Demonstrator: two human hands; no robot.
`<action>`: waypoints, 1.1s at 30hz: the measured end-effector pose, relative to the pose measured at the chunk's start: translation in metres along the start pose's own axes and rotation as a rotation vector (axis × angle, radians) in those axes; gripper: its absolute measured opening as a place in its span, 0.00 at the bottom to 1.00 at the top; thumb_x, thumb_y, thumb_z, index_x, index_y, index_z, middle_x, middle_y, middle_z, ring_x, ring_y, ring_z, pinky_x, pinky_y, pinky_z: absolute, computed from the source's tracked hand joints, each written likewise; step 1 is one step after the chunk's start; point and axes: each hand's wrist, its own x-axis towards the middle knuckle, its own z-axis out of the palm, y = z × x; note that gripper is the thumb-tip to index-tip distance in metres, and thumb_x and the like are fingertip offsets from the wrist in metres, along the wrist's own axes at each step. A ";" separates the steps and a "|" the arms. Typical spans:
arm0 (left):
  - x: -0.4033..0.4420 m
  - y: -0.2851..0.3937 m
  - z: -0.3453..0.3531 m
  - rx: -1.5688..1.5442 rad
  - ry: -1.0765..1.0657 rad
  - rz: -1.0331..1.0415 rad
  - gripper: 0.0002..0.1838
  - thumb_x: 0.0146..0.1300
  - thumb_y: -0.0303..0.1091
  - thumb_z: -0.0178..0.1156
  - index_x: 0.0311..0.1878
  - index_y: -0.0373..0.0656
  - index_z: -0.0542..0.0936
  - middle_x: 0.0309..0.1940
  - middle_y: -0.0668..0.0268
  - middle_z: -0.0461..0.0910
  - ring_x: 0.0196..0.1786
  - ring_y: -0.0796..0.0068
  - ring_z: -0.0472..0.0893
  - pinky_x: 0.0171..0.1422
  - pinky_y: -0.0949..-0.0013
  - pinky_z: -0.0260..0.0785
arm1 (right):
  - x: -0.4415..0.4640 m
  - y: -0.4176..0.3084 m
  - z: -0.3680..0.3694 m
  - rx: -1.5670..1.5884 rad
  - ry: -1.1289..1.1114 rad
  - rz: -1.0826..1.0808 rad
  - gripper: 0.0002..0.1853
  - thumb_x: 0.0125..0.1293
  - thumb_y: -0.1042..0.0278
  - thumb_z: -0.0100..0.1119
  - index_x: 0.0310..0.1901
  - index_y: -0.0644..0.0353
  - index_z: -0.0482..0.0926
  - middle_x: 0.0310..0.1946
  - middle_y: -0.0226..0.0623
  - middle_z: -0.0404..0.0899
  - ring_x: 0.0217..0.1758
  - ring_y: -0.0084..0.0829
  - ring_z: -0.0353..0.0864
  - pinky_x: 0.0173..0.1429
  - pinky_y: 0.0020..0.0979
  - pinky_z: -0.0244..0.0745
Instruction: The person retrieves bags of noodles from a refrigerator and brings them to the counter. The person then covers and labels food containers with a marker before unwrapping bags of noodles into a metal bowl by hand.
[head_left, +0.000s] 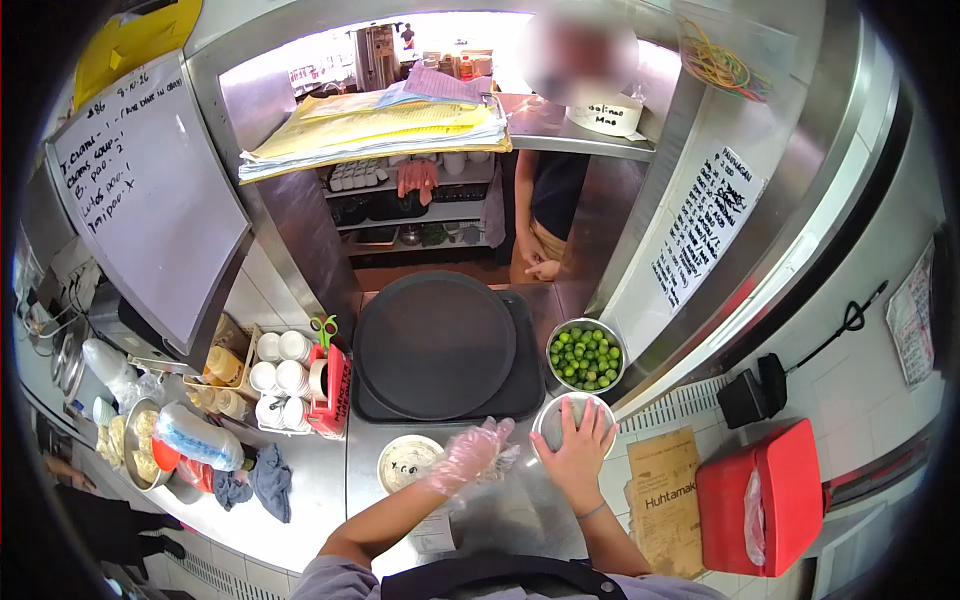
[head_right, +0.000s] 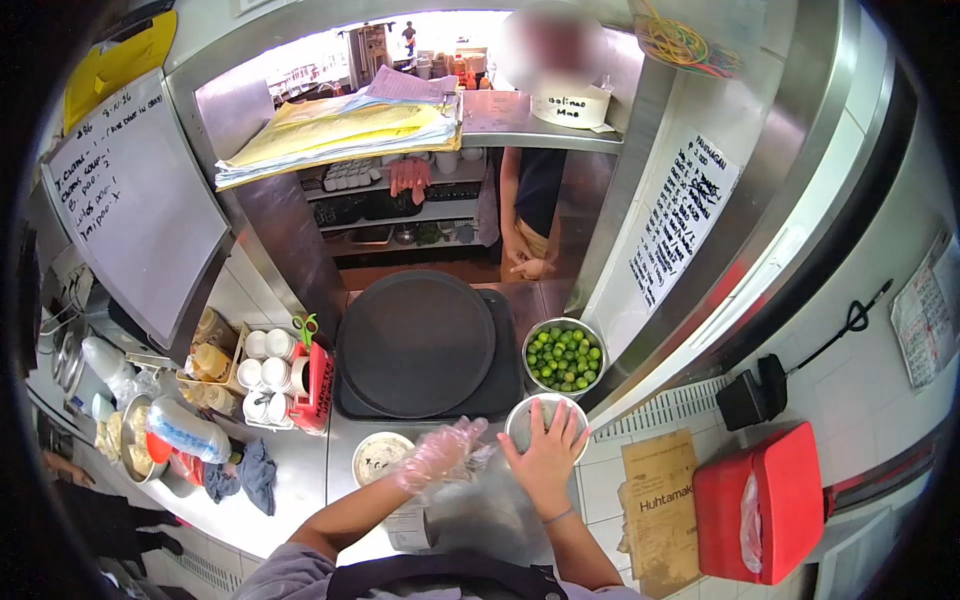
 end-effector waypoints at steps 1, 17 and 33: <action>-0.018 0.009 -0.016 0.014 0.134 0.077 0.43 0.50 0.50 0.67 0.68 0.47 0.60 0.63 0.46 0.65 0.65 0.46 0.66 0.70 0.55 0.57 | 0.000 0.004 -0.001 -0.003 0.001 -0.002 0.41 0.52 0.36 0.58 0.65 0.50 0.65 0.66 0.54 0.57 0.70 0.56 0.51 0.69 0.64 0.38; -0.125 -0.163 0.085 -0.549 1.025 -0.297 0.43 0.48 0.41 0.72 0.63 0.33 0.63 0.58 0.46 0.66 0.59 0.52 0.70 0.60 0.58 0.67 | 0.000 -0.009 0.004 -0.042 -0.007 0.013 0.41 0.52 0.36 0.58 0.65 0.50 0.65 0.65 0.54 0.58 0.70 0.56 0.51 0.69 0.64 0.37; -0.102 -0.137 0.108 -1.553 0.715 -0.430 0.29 0.53 0.33 0.70 0.56 0.35 0.69 0.42 0.58 0.80 0.45 0.73 0.79 0.51 0.71 0.72 | -0.001 -0.006 0.009 -0.042 0.000 -0.008 0.41 0.53 0.35 0.56 0.66 0.50 0.64 0.65 0.56 0.57 0.70 0.58 0.51 0.68 0.65 0.38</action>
